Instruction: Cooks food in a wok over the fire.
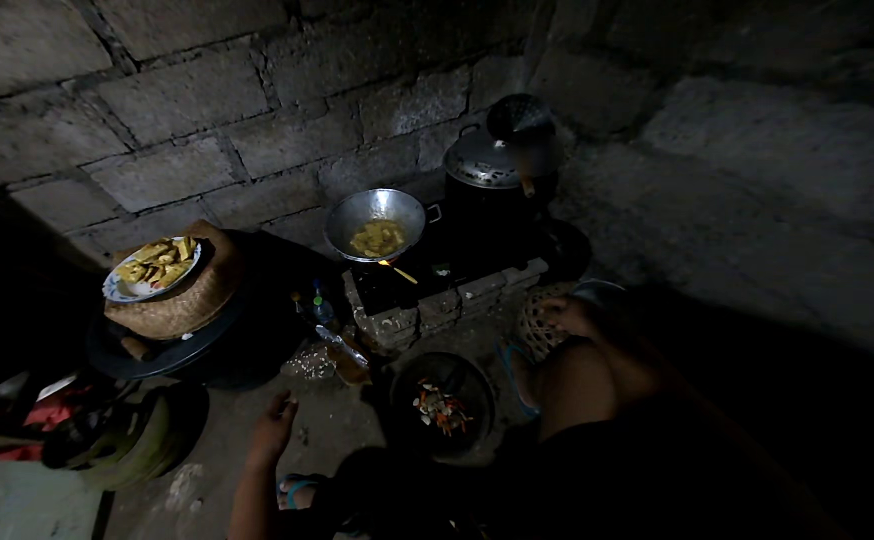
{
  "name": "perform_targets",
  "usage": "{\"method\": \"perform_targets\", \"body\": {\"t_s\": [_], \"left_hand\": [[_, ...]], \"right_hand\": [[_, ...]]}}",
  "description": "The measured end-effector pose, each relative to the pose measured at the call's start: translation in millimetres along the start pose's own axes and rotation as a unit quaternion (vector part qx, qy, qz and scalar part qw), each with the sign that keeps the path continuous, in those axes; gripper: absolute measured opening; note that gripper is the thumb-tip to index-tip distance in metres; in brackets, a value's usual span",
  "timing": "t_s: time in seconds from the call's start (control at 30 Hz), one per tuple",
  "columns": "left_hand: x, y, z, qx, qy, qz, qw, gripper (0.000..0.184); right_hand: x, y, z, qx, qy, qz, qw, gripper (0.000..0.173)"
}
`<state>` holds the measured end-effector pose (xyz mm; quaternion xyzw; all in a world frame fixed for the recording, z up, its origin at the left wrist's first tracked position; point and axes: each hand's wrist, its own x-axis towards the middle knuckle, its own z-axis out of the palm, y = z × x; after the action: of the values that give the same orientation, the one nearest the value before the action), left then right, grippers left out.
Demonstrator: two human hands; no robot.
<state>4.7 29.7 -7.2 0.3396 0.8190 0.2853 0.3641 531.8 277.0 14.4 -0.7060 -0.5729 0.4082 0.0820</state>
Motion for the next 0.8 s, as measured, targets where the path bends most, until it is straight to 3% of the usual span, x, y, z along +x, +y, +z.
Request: {"method": "perform_targets", "body": {"t_s": [0.8], "left_hand": [[-2.1,1.5,-1.2,0.010,-0.001,0.002,1.000,0.046]], "right_hand": [[-7.7,-6.1,-1.1,0.005,-0.002,0.000,1.000,0.041]]}}
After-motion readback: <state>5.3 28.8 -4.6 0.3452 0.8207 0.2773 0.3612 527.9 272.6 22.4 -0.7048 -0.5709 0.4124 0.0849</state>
